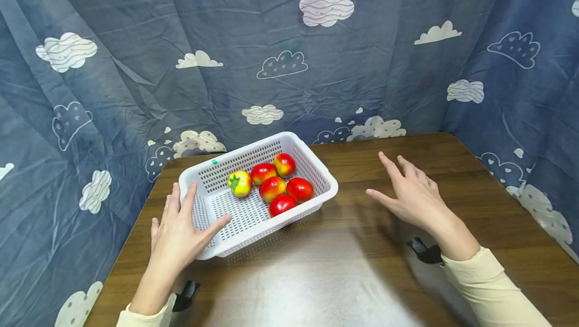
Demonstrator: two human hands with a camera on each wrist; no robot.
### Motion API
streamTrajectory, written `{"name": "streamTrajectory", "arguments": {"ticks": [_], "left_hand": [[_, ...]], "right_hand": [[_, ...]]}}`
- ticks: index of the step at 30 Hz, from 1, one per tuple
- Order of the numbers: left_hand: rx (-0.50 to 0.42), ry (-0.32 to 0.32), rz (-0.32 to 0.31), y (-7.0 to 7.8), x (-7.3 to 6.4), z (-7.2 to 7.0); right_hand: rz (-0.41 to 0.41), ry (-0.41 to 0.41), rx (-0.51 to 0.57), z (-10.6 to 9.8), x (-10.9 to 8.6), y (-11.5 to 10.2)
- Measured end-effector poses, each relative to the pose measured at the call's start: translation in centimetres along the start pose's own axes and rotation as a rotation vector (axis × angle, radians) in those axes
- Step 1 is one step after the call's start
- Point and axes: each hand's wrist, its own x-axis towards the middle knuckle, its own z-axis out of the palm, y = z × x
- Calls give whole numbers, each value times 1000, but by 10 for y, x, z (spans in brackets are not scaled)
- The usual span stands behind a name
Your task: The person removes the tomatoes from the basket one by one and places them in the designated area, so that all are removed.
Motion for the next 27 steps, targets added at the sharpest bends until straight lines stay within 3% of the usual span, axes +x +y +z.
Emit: {"name": "streamTrajectory", "arguments": {"ticks": [7, 14, 22, 27], "left_hand": [[-21, 35, 5, -18, -2, -2], [-86, 12, 26, -34, -6, 5], [-211, 11, 166, -50, -3, 21], [-268, -24, 243, -61, -2, 23]], "right_hand": [[-63, -24, 20, 2, 12, -6], [-99, -17, 37, 4, 19, -13], [-132, 0, 66, 6, 20, -24], [-130, -5, 81, 8, 21, -26]]}}
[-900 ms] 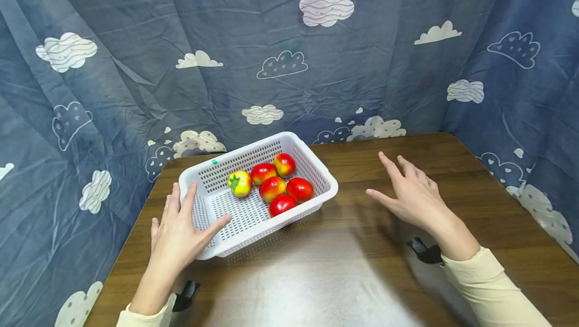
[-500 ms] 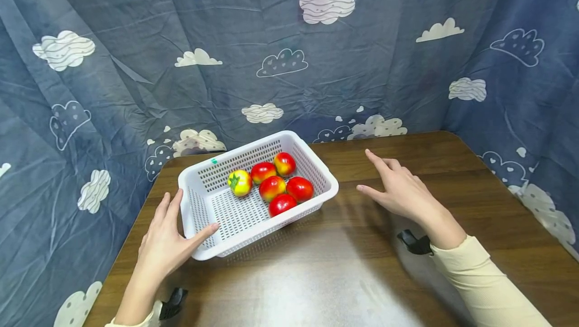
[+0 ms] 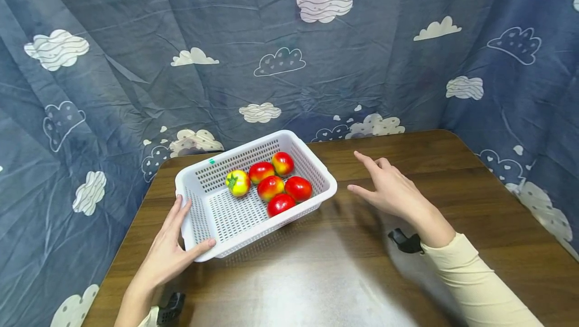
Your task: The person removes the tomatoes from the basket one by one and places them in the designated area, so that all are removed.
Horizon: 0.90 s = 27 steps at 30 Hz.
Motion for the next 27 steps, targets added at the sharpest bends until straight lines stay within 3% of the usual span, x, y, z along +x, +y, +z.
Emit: {"name": "streamTrajectory", "arguments": {"ticks": [3, 10, 20, 27], "left_hand": [[-46, -14, 32, -8, -2, -2], [-266, -2, 111, -23, -7, -1], [-300, 116, 175, -37, -12, 11], [-407, 136, 204, -45, -9, 21]], "right_hand": [[-3, 0, 7, 2, 1, -2], [-22, 12, 15, 6, 6, -6], [-28, 16, 17, 10, 8, -10], [-28, 5, 40, 10, 13, -16]]}}
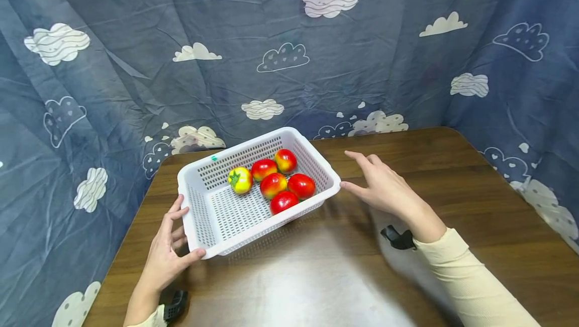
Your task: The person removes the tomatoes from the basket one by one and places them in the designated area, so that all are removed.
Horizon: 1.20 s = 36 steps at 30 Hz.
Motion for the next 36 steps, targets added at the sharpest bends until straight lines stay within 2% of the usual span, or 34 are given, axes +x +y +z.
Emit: {"name": "streamTrajectory", "arguments": {"ticks": [9, 20, 24, 30, 36], "left_hand": [[-9, 29, 2, -4, -1, 2], [-40, 29, -12, -6, -1, 3], [-47, 22, -24, -6, -2, 3], [-64, 19, -32, -6, -3, 3], [-85, 23, -20, -8, -3, 5]], "right_hand": [[-31, -21, 82, -2, 20, -15], [-122, -122, 268, 0, 61, -30], [-119, -165, 338, 5, 75, -37], [-147, -190, 359, 10, 90, -44], [-140, -223, 341, 16, 98, -50]]}}
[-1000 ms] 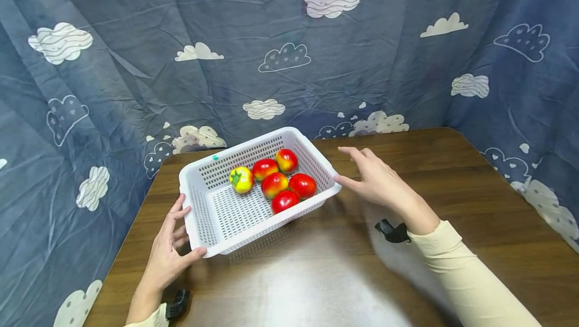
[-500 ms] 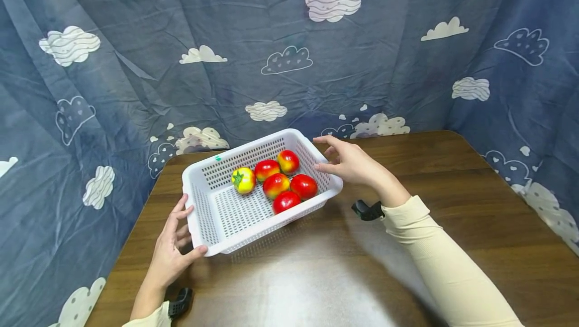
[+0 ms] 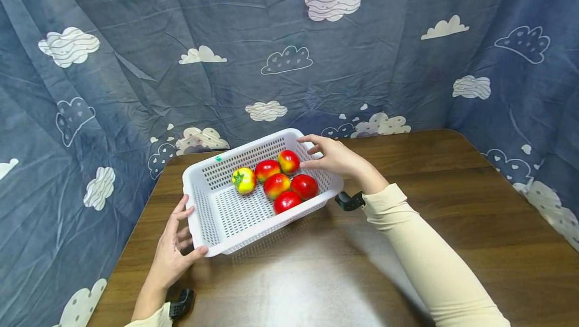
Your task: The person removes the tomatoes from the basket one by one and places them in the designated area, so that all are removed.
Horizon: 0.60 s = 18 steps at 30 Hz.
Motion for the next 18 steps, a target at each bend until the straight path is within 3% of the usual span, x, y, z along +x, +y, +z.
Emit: {"name": "streamTrajectory", "arguments": {"ticks": [18], "left_hand": [[10, 11, -6, -1, -1, 1]], "right_hand": [[96, -76, -50, 23, 40, -4]]}}
